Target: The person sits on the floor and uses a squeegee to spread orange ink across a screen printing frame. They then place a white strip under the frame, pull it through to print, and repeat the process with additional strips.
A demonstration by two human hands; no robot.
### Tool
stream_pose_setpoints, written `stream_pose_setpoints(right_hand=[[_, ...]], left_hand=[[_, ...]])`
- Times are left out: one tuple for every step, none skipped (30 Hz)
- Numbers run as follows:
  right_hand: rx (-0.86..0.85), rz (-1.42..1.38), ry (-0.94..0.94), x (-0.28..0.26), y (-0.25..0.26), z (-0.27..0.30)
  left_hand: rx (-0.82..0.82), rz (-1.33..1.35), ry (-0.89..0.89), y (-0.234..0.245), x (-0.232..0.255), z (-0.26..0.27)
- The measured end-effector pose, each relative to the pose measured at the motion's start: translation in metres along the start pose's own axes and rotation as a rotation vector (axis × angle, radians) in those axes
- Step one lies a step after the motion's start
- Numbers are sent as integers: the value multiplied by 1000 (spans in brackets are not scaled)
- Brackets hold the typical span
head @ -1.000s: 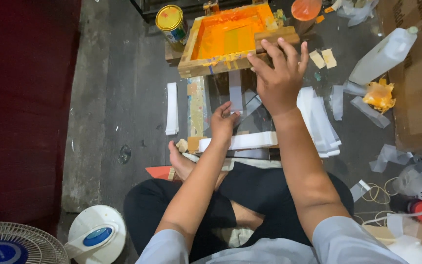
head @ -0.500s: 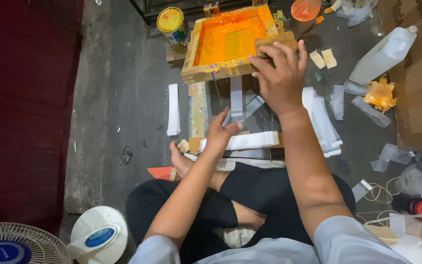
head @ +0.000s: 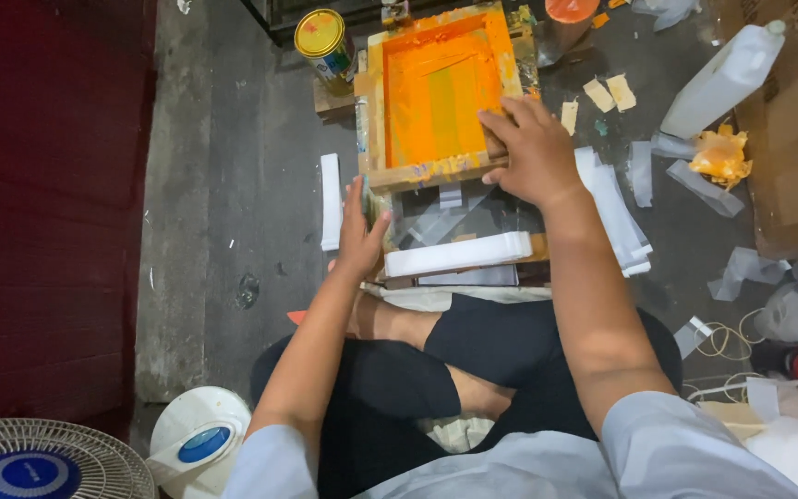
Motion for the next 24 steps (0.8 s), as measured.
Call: stream_pose_setpoints(right_hand=[[2, 3, -1, -1, -5, 4], [-16, -17, -12, 0, -12, 7], [-36, -37, -23, -1, -19, 9], [-35, -33, -22, 1, -22, 10], [-63, -14, -34, 2, -28, 12], [-91, 5, -47, 4, -35, 14], [-95, 4, -44, 2, -36, 14], [-80, 32, -39, 1, -36, 13], [-67, 58, -35, -1, -36, 14], [-72, 55, -33, -2, -38, 15], [-85, 66, -40, -3, -39, 14], [-98, 77, -46, -3, -40, 14], [-96, 77, -48, -1, -45, 15], [-115, 88, -69, 2, -52, 15], [-133, 102, -92, 6, -57, 16], [-131, 104, -97, 4, -54, 15], [-166, 94, -113, 4, -53, 15], [-201, 84, -129, 4, -53, 16], [-197, 86, -139, 3, -50, 15], [-236, 69, -150, 3, -50, 15], [-272, 52, -162, 3, -49, 14], [-268, 55, -173, 4, -48, 13], [-304, 59, -169, 4, -49, 14], [-340, 62, -164, 4, -51, 14]], left_hand=[[0, 2, -4, -3, 0, 0], [-39, 54, 37, -8, -3, -1], [-76, 107, 79, -13, -6, 0], [-75, 110, 77, -15, -7, -3], [-77, 38, 69, -17, -8, -3], [-79, -34, 62, -19, -10, -4], [-78, -32, 66, -22, -17, -7], [-59, -70, 46, -24, -23, -10], [-43, -110, 27, -27, -29, -12], [-43, -110, 33, -27, -28, -9], [-30, -114, 23, -26, -25, -9], [-17, -118, 13, -25, -22, -9], [-19, -118, 11, -26, -24, -10], [-10, -112, 11, -25, -26, -10], [-4, -105, 8, -26, -27, -12], [-8, -105, 3, -25, -23, -11], [-20, -145, 34, -24, -21, -11], [-31, -186, 64, -23, -20, -11], [-39, -186, 57, -25, -20, -11], [-38, -206, 74, -27, -23, -12], [-38, -226, 90, -28, -24, -14], [-46, -226, 81, -28, -22, -13], [-45, -210, 91, -27, -20, -13], [-44, -195, 101, -25, -19, -13]])
Point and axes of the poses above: each hand's wrist, its own z-axis away from the middle knuckle, its own y-axis out of the back of the hand, x = y × z, the point moved 7 cm from there along -z, towards the middle knuckle, and after that the axes turned 6 degrees about y, right-handed, at the moved point
